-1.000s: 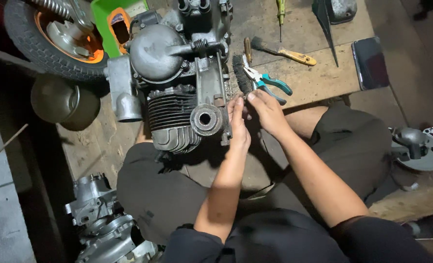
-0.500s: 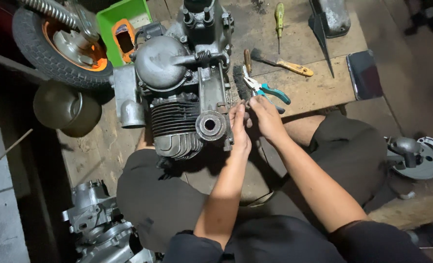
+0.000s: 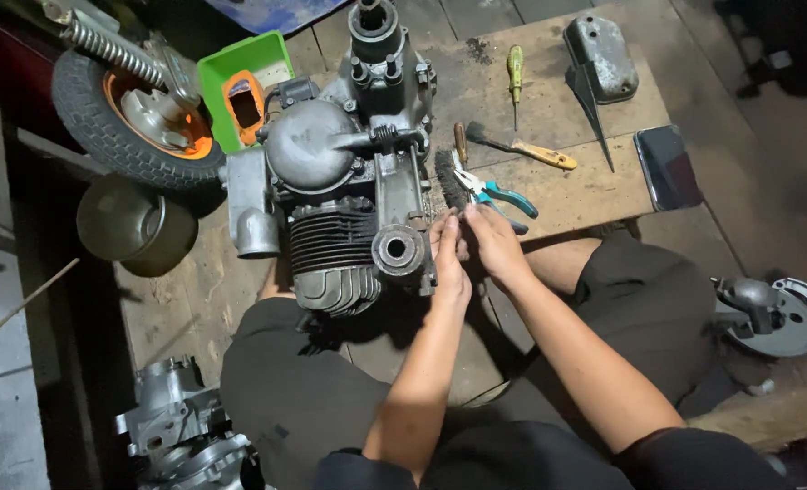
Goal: Repairing and cleaning a motorcycle engine component using various hand tools
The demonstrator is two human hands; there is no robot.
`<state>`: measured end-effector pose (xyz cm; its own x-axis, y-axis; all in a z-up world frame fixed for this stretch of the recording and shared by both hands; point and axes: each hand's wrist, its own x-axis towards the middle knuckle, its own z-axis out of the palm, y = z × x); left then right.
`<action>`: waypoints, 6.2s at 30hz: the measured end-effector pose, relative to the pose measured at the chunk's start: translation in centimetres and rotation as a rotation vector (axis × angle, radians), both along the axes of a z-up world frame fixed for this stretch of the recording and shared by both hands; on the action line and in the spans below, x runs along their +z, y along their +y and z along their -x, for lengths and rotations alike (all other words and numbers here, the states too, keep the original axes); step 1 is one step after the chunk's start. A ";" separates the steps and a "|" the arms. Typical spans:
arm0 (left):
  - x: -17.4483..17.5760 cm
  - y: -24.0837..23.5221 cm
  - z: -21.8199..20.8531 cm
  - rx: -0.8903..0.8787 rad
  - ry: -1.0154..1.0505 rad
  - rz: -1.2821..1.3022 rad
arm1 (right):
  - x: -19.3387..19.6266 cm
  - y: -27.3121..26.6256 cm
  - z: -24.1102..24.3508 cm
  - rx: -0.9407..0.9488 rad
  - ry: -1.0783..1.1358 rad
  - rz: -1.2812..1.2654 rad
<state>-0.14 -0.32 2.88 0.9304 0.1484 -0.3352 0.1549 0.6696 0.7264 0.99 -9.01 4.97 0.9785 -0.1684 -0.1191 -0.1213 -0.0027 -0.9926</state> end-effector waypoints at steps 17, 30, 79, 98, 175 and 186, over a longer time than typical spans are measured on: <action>-3.4 2.1 0.1 -0.048 0.199 -0.215 | -2.3 -10.2 -4.7 -0.275 -0.100 1.028; -5.8 5.2 3.4 -0.244 0.222 -0.362 | 2.1 -0.7 -0.8 0.087 -0.092 1.461; 6.3 1.5 0.7 -0.838 0.416 -0.940 | 5.3 -5.8 -13.3 0.205 -0.228 0.860; 19.4 15.2 7.1 -1.034 0.448 -1.587 | 4.3 2.4 5.1 0.023 -0.133 0.396; 23.3 10.6 1.0 0.034 -0.697 -0.779 | 4.7 2.8 5.1 0.057 0.013 0.493; 22.8 10.7 1.1 0.038 -0.695 -0.784 | 3.8 2.3 5.4 0.067 0.025 0.480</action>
